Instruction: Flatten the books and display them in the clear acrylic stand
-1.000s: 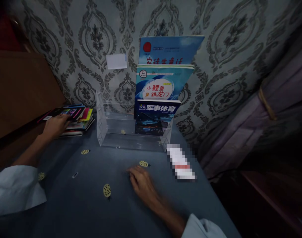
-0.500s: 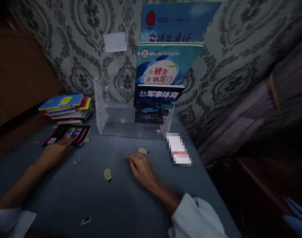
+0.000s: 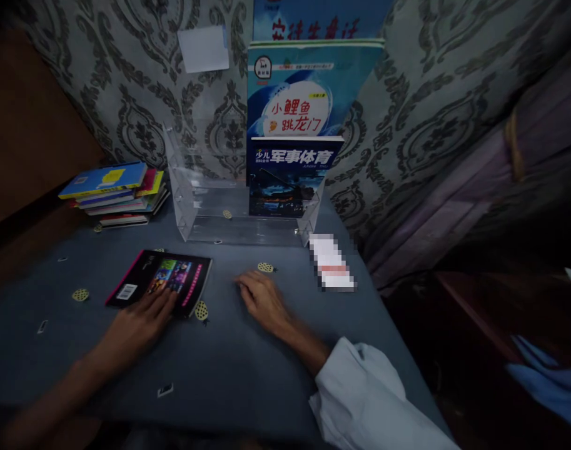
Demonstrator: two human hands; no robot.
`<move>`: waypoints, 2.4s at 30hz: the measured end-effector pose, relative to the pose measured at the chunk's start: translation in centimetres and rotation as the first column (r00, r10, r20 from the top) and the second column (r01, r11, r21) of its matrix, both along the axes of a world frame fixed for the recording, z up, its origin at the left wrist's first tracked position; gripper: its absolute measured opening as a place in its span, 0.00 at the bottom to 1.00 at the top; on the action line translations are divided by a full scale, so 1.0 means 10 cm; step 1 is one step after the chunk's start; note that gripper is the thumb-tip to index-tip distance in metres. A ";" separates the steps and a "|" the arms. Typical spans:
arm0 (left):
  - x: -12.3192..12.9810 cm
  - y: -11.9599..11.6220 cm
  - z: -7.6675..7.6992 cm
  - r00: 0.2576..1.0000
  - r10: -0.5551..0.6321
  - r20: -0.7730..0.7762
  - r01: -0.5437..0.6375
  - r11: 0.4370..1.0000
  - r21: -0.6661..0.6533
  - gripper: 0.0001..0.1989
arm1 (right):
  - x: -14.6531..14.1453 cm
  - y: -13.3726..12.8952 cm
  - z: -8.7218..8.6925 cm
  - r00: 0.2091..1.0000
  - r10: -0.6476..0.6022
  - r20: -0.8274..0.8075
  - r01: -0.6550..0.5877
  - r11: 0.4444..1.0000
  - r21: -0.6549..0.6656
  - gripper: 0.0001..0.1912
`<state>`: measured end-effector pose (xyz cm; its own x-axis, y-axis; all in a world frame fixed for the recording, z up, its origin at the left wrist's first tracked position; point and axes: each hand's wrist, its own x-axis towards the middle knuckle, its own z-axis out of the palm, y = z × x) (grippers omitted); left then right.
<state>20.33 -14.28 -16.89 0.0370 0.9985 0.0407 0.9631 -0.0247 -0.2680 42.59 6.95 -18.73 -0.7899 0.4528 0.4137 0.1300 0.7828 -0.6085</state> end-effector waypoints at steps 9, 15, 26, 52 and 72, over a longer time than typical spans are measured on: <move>0.35 0.33 0.03 0.731 -0.649 0.210 0.633 0.760 0.147 0.22 | 0.03 0.01 0.07 0.994 -0.026 -0.106 0.040 0.990 0.134 0.14; 0.03 0.47 0.16 0.696 -0.568 0.440 0.621 0.783 0.028 0.30 | 0.02 -0.05 0.04 0.996 0.088 0.005 -0.088 0.978 0.190 0.14; 0.18 0.88 0.19 0.808 -0.438 0.394 0.406 0.899 0.166 0.13 | -0.33 -0.07 0.01 0.955 0.195 0.224 -0.228 0.964 0.134 0.33; 0.13 1.12 -0.04 0.908 -0.310 0.282 0.287 0.950 0.120 0.25 | 0.29 0.38 -0.04 0.984 -0.173 0.026 0.175 0.976 -0.130 0.19; 0.55 1.44 0.02 0.620 -0.585 0.523 0.669 0.742 0.038 0.27 | 0.33 0.43 0.01 0.996 -0.092 0.017 0.094 0.979 -0.182 0.20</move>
